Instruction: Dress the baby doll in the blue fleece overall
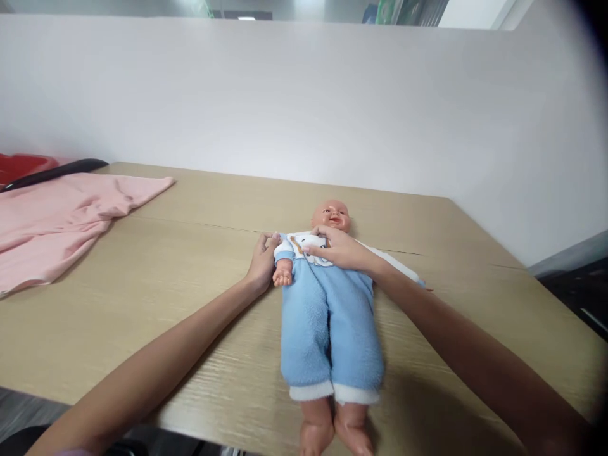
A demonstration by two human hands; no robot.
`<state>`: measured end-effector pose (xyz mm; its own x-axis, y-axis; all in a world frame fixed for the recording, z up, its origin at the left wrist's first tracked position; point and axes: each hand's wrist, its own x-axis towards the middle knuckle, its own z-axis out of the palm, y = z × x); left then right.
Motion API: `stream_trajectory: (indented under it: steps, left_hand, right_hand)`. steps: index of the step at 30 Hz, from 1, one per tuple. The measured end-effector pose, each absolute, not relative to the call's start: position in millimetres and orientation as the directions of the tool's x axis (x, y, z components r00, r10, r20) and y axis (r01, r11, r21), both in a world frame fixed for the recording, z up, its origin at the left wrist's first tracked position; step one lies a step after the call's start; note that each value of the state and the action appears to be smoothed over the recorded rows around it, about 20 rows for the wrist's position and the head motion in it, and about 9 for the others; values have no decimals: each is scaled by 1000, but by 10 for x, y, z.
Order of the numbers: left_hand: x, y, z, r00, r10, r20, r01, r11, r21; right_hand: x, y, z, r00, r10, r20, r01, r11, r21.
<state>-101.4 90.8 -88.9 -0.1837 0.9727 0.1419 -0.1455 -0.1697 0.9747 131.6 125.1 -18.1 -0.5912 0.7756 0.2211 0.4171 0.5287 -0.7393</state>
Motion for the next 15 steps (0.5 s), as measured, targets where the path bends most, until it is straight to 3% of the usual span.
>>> stream_trajectory:
  steps: [7, 15]
  left_hand:
    - [-1081, 996, -802, -59, 997, 47, -156, -56, 986]
    - [-1080, 1281, -702, 43, 998, 49, -73, -46, 996]
  right_hand:
    - [1373, 1351, -429, -472, 860, 197, 179, 312, -933]
    - [1376, 1196, -304, -493, 860, 130, 23, 162, -987]
